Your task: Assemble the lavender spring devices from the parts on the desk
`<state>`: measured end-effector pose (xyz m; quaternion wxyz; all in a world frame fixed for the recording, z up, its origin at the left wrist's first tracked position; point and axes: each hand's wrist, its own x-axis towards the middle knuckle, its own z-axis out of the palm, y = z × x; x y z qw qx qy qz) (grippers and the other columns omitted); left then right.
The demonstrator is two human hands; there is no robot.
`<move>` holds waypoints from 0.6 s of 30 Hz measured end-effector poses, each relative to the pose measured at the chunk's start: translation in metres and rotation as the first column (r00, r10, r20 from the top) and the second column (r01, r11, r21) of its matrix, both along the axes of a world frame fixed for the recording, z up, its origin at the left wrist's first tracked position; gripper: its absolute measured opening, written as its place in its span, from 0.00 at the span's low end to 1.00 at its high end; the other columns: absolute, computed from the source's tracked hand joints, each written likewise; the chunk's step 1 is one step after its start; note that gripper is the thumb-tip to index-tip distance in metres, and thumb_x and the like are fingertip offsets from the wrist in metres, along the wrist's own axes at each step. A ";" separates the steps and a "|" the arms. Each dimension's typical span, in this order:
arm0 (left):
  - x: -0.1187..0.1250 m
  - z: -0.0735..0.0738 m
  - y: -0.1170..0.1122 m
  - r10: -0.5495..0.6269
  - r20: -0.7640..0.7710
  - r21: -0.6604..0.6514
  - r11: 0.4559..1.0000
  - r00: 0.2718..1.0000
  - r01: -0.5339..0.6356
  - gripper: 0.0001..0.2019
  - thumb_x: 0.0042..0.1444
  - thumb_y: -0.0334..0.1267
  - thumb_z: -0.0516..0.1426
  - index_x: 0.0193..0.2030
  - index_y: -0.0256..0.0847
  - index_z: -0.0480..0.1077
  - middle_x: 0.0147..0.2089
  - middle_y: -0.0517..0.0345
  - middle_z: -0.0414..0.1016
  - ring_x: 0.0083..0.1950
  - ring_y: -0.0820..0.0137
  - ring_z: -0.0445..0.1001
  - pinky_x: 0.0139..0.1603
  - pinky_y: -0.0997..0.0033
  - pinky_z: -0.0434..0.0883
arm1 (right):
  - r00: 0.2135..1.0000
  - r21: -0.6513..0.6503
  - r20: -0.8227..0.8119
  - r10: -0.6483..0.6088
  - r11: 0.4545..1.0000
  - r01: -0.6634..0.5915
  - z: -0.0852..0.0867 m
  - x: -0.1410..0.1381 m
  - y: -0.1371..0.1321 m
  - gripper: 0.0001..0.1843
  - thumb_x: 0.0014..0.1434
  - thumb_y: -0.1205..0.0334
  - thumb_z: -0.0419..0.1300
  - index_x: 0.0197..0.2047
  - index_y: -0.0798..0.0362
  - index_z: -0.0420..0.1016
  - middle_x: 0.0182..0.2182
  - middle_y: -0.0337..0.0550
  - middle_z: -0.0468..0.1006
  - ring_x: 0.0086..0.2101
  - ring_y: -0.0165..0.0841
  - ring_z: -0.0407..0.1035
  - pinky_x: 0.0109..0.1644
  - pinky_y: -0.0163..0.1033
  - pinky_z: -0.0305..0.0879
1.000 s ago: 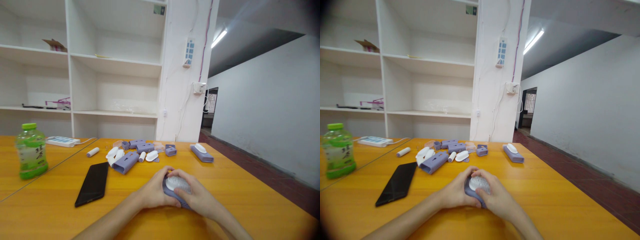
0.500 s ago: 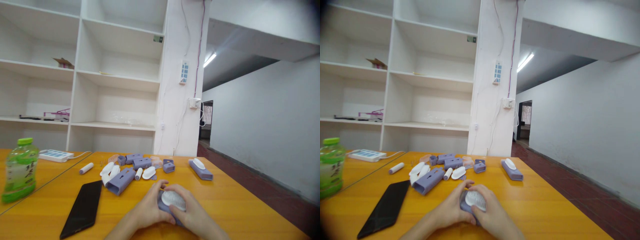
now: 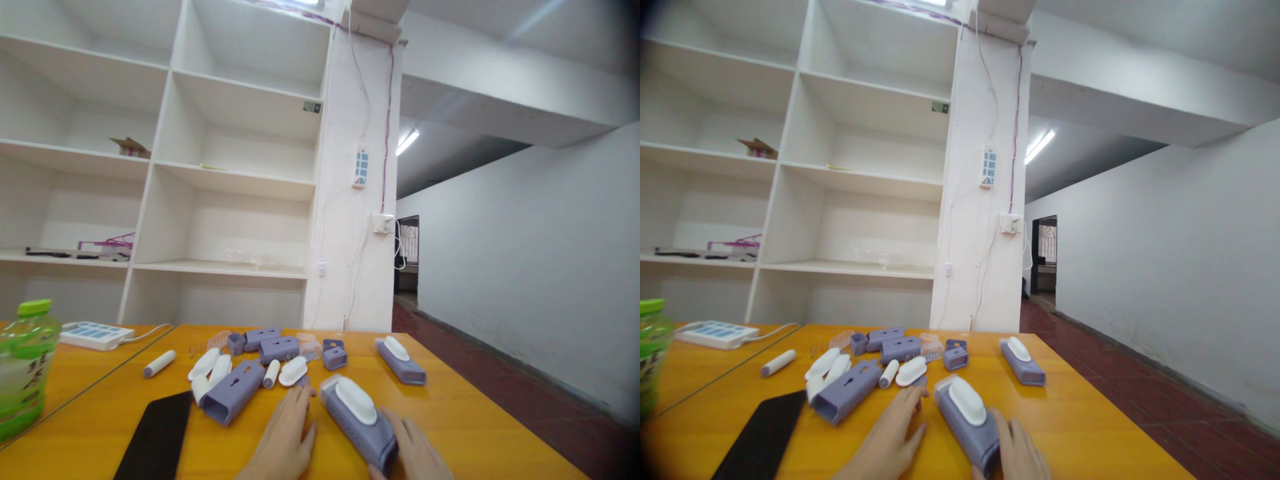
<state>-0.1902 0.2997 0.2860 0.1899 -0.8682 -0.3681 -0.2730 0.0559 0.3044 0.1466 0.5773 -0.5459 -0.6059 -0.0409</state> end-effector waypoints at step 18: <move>0.012 0.000 -0.016 0.020 -0.097 0.011 1.000 0.995 -0.019 0.17 0.58 0.29 0.54 0.55 0.41 0.69 0.57 0.44 0.73 0.59 0.56 0.70 0.63 0.56 0.67 | 0.884 -0.012 -0.034 -0.467 0.884 0.467 0.064 0.022 0.084 0.22 0.68 0.57 0.54 0.59 0.63 0.69 0.46 0.65 0.75 0.46 0.55 0.75 0.46 0.48 0.68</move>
